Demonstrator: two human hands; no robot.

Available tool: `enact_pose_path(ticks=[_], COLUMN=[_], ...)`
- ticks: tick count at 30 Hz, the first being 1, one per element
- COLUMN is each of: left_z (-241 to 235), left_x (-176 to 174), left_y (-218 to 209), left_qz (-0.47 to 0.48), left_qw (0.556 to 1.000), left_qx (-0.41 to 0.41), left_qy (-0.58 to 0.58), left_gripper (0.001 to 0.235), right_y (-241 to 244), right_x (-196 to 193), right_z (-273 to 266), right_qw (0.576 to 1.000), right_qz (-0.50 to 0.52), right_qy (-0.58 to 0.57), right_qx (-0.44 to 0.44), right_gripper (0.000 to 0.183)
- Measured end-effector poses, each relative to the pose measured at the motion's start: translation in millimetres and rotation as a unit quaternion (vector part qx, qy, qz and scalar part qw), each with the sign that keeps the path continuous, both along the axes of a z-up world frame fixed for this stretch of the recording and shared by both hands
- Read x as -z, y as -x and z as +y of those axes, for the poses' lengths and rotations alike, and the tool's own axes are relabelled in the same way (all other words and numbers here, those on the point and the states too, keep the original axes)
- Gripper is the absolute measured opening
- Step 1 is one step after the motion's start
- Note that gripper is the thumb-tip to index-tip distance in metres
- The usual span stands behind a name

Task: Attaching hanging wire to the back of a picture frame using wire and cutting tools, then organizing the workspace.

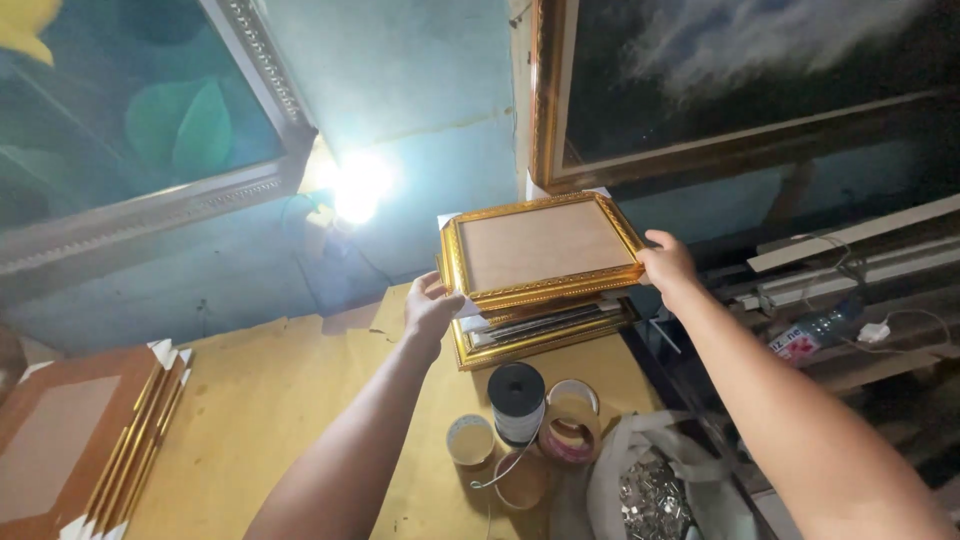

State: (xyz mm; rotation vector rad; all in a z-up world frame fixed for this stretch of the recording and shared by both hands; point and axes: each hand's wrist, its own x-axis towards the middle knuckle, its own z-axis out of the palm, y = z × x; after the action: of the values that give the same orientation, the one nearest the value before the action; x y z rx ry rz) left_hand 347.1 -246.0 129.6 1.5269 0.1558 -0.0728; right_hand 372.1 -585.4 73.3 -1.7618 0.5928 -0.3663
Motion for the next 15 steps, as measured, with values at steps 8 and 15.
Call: enact_pose_path(ticks=[8, 15], left_z=[-2.5, -1.4], left_x=[68.4, 88.7], left_y=[-29.3, -48.8], left_qz=[0.042, 0.026], left_qw=[0.997, 0.996], left_qx=[-0.058, -0.088], left_qy=[-0.024, 0.009], left_gripper=[0.063, 0.053], right_y=[-40.5, -39.2], right_x=[82.5, 57.2], right_z=[-38.6, -9.3], right_qw=[0.999, 0.970], right_qz=[0.020, 0.087], right_qy=[0.027, 0.228], right_qx=[-0.014, 0.020], right_gripper=[0.050, 0.041])
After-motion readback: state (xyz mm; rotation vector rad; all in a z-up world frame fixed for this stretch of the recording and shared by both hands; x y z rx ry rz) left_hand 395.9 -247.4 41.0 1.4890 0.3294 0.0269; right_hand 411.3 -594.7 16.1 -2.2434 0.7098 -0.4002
